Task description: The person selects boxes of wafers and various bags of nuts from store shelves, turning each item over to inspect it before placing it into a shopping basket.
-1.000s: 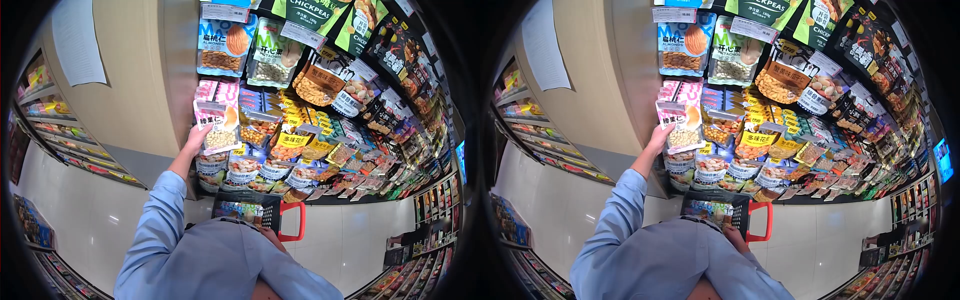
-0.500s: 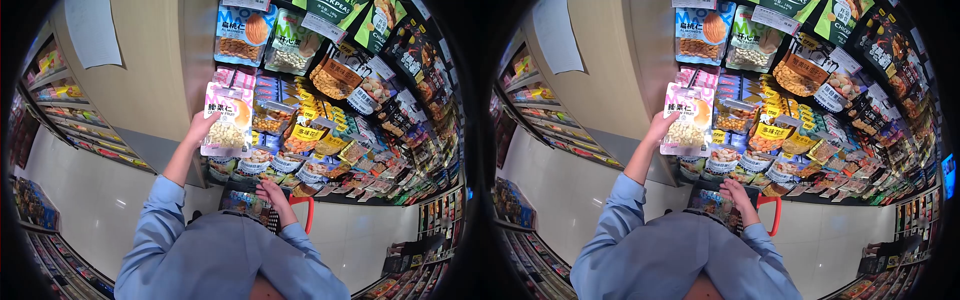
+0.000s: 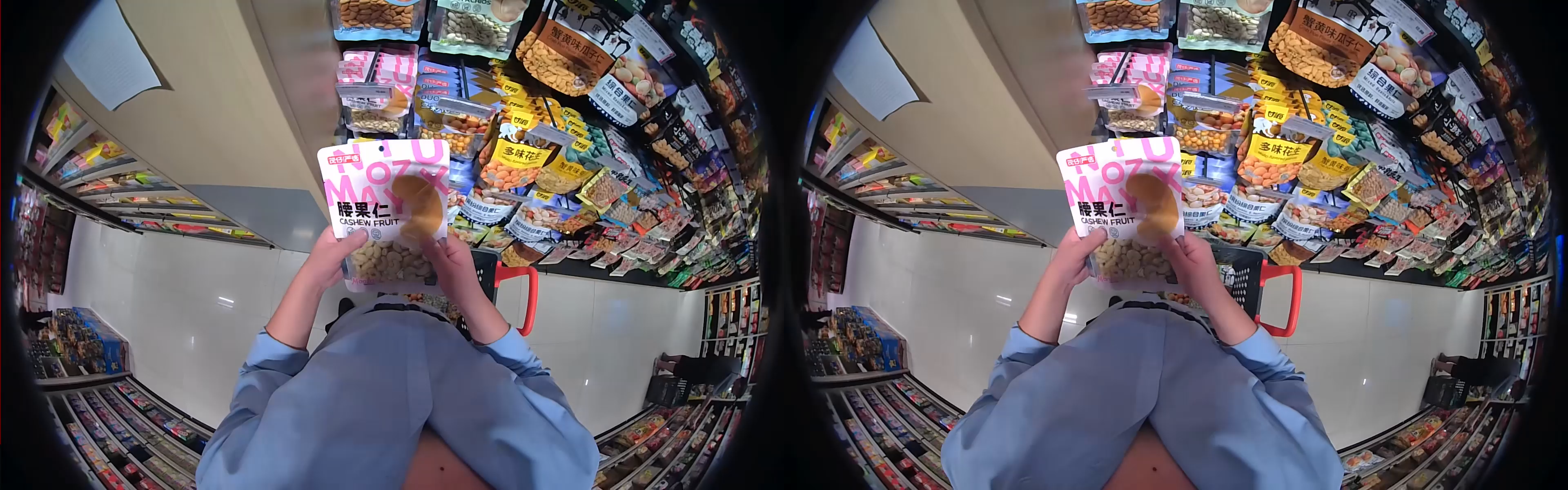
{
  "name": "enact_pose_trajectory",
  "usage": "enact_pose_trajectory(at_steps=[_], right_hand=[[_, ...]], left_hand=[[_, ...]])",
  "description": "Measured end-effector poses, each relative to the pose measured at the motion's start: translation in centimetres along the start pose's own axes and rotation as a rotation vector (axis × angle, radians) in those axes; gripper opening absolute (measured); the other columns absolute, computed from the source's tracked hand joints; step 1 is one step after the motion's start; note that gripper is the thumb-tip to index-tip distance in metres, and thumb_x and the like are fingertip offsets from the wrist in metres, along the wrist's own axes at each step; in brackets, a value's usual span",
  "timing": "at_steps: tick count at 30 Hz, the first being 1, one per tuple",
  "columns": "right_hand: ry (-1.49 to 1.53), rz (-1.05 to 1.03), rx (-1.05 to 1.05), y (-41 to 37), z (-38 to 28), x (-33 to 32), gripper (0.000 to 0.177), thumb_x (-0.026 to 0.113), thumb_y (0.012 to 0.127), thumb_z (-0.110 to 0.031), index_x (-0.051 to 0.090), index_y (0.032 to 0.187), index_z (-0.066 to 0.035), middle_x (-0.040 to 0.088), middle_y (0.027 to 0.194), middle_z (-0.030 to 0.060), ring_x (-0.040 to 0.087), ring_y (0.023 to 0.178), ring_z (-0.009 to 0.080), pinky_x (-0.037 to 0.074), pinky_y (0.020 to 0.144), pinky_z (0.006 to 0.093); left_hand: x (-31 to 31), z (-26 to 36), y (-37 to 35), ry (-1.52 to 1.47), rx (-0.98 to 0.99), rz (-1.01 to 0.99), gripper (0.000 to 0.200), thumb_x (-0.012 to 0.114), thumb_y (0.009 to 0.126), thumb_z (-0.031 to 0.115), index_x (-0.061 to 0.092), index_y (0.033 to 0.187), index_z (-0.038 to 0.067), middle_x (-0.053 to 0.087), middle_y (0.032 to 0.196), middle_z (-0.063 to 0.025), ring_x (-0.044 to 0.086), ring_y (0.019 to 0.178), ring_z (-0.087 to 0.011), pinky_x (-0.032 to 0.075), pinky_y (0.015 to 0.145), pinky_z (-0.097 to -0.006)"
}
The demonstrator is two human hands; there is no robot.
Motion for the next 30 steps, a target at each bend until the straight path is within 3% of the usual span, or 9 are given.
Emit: enact_pose_trajectory(at_steps=[7, 9, 10, 13, 18, 21, 22, 26, 30], right_hand=[[-0.291, 0.161, 0.105, -0.8, -2.8, -1.4, 0.050, 0.063, 0.096, -0.025, 0.049, 0.136, 0.001, 0.057, 0.122, 0.0100, 0.053, 0.112, 0.0167, 0.042, 0.096, 0.0306], [-0.673, 0.379, -0.240, -1.0, -2.7, -0.7, 0.075, 0.072, 0.089, -0.027, 0.035, 0.147, 0.002, 0.047, 0.143, 0.0206, 0.048, 0.130, 0.0282, 0.039, 0.107, 0.0387], [-0.619, 0.206, -0.177, -1.4, -2.0, -1.3, 0.104, 0.079, 0.080, -0.029, 0.013, 0.154, 0.002, 0.019, 0.160, 0.0245, 0.024, 0.147, 0.0359, 0.023, 0.119, 0.0439], [-0.131, 0.061, -0.250, -2.3, 0.3, -0.5, 0.102, 0.077, 0.083, -0.028, 0.012, 0.155, 0.002, 0.020, 0.160, 0.0213, 0.030, 0.144, 0.0314, 0.030, 0.115, 0.0413], [0.554, 0.192, 0.076, -4.6, -1.2, -4.3, 0.037, 0.062, 0.097, -0.024, 0.052, 0.127, -0.005, 0.062, 0.110, 0.0034, 0.059, 0.105, 0.0106, 0.048, 0.090, 0.0269], [0.797, 0.356, 0.109, -5.9, -1.6, -6.7, 0.040, 0.063, 0.097, -0.024, 0.051, 0.130, -0.005, 0.061, 0.113, 0.0044, 0.059, 0.107, 0.0139, 0.049, 0.089, 0.0299], [0.795, 0.391, 0.065, -6.5, -1.8, -7.3, 0.041, 0.063, 0.097, -0.025, 0.051, 0.131, -0.005, 0.061, 0.114, 0.0048, 0.060, 0.106, 0.0158, 0.049, 0.090, 0.0326], [0.591, 0.388, 0.028, -7.8, -0.9, -10.3, 0.046, 0.065, 0.096, -0.029, 0.051, 0.133, -0.006, 0.061, 0.117, 0.0055, 0.059, 0.105, 0.0153, 0.049, 0.090, 0.0334], [0.512, 0.408, 0.177, -9.0, -1.5, -12.8, 0.048, 0.066, 0.095, -0.031, 0.052, 0.132, -0.004, 0.061, 0.116, 0.0048, 0.060, 0.104, 0.0145, 0.049, 0.089, 0.0313]], left_hand=[[3.9, 0.3, 0.6, 0.136, 0.069, 0.027, 0.032, 0.064, 0.096, 0.017, 0.059, 0.122, 0.001, 0.068, 0.115, -0.0109, 0.065, 0.104, -0.0182, 0.053, 0.090, -0.0344], [5.4, -0.5, 1.2, 0.328, 0.096, 0.112, 0.029, 0.062, 0.096, 0.017, 0.061, 0.120, 0.000, 0.069, 0.110, -0.0100, 0.066, 0.100, -0.0173, 0.053, 0.089, -0.0341], [6.7, -0.9, 1.3, 0.446, 0.100, 0.152, 0.028, 0.061, 0.097, 0.017, 0.061, 0.120, 0.000, 0.070, 0.108, -0.0087, 0.066, 0.099, -0.0166, 0.053, 0.089, -0.0337], [10.8, -1.2, 0.9, 0.824, 0.162, -0.014, 0.044, 0.063, 0.093, 0.015, 0.052, 0.133, 0.001, 0.061, 0.125, -0.0148, 0.061, 0.113, -0.0226, 0.050, 0.093, -0.0354], [15.3, -2.3, -0.5, 1.287, 0.505, -0.421, 0.077, 0.072, 0.084, 0.014, 0.033, 0.148, 0.000, 0.032, 0.150, -0.0320, 0.035, 0.140, -0.0421, 0.033, 0.112, -0.0462], [16.4, -2.0, 0.0, 1.533, 0.548, -0.307, 0.083, 0.075, 0.082, 0.016, 0.030, 0.149, 0.000, 0.026, 0.152, -0.0330, 0.029, 0.141, -0.0472, 0.028, 0.114, -0.0481], [16.2, -2.5, 0.6, 1.575, 0.701, -0.107, 0.078, 0.071, 0.086, 0.013, 0.028, 0.150, -0.001, 0.040, 0.148, -0.0282, 0.044, 0.135, -0.0388, 0.037, 0.109, -0.0447], [14.8, -3.3, 2.4, 0.513, 0.014, -0.220, 0.040, 0.065, 0.093, 0.006, 0.053, 0.131, 0.000, 0.068, 0.118, -0.0061, 0.064, 0.099, -0.0110, 0.052, 0.086, -0.0272], [15.0, -5.6, 2.6, 0.322, -0.171, -0.280, 0.027, 0.064, 0.094, 0.006, 0.063, 0.121, 0.003, 0.069, 0.115, -0.0060, 0.064, 0.096, -0.0106, 0.051, 0.084, -0.0274]])
Point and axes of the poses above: each hand's wrist, its own y-axis towards the middle knuckle, its own x-axis out of the palm, z = x × y, the point moved 1 cm from there along y, towards the middle knuckle
